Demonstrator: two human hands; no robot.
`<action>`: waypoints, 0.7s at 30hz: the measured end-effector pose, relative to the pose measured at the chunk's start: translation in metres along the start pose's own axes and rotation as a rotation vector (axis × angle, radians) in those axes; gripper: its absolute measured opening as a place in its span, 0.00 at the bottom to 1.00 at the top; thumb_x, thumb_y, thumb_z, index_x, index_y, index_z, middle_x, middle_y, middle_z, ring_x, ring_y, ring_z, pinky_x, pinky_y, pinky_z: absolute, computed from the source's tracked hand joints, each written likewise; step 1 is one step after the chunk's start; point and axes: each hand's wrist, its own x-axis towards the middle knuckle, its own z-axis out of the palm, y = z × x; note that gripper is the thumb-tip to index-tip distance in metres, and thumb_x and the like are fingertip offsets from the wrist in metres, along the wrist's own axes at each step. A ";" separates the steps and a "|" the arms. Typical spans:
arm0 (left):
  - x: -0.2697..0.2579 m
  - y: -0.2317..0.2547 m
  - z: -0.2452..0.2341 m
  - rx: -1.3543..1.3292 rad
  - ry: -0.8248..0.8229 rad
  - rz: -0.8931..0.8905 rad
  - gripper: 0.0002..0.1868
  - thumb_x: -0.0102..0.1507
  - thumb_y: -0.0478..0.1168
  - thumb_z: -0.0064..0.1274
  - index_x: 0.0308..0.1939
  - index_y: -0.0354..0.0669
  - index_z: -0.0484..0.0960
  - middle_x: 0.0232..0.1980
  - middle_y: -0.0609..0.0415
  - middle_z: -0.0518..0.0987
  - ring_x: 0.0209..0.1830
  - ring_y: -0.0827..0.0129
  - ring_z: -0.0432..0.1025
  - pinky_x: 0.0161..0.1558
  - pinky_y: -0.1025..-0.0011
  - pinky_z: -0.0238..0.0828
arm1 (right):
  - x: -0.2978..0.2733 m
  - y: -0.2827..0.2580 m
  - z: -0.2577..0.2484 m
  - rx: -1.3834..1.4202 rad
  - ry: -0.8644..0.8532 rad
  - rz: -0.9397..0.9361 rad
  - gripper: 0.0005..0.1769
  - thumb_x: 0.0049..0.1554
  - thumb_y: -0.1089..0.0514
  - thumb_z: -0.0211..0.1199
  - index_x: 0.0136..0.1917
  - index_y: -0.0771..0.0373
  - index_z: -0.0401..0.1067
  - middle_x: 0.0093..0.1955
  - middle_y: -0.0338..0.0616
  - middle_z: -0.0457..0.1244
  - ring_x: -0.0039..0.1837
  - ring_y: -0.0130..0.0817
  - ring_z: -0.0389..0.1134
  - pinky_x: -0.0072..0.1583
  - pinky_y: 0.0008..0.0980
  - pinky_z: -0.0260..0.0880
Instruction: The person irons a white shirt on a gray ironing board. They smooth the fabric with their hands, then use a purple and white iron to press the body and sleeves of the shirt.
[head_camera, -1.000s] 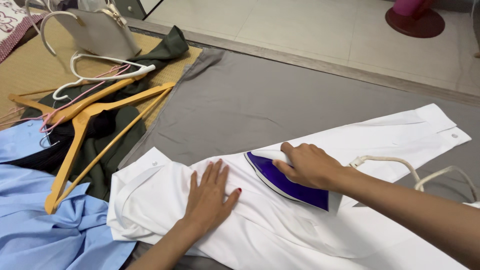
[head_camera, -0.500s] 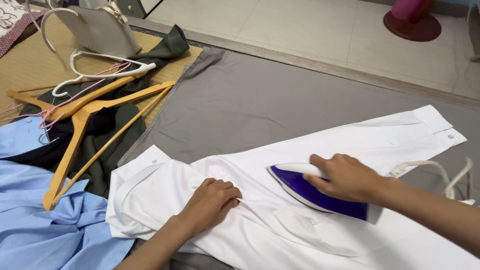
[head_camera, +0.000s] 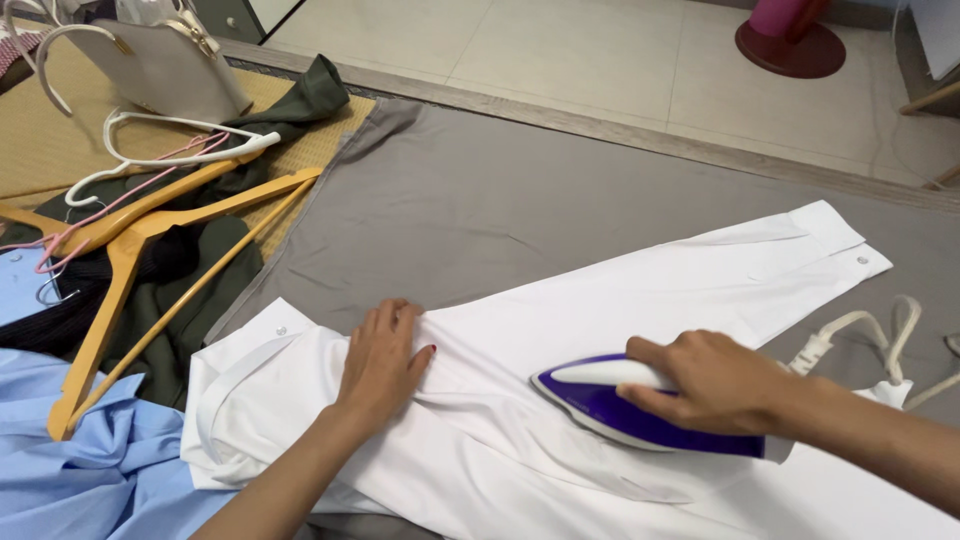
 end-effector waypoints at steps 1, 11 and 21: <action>0.002 -0.005 0.004 0.071 0.104 0.065 0.28 0.55 0.46 0.56 0.56 0.35 0.71 0.58 0.38 0.73 0.55 0.45 0.70 0.55 0.50 0.64 | 0.002 -0.002 0.004 -0.020 -0.005 -0.023 0.24 0.59 0.35 0.51 0.54 0.55 0.69 0.22 0.51 0.63 0.30 0.49 0.69 0.43 0.47 0.73; 0.007 -0.045 0.000 -0.081 -0.130 -0.328 0.15 0.68 0.47 0.46 0.40 0.36 0.78 0.42 0.40 0.81 0.45 0.45 0.74 0.49 0.52 0.67 | 0.040 -0.032 0.014 -0.144 0.070 -0.117 0.24 0.62 0.37 0.47 0.55 0.59 0.66 0.28 0.52 0.66 0.37 0.54 0.71 0.46 0.50 0.73; 0.008 -0.042 -0.001 -0.068 -0.072 -0.306 0.13 0.67 0.45 0.48 0.38 0.38 0.79 0.41 0.43 0.82 0.42 0.47 0.75 0.47 0.53 0.67 | 0.107 -0.078 -0.003 -0.159 0.231 -0.204 0.26 0.62 0.37 0.49 0.53 0.63 0.66 0.33 0.56 0.67 0.42 0.58 0.71 0.50 0.53 0.71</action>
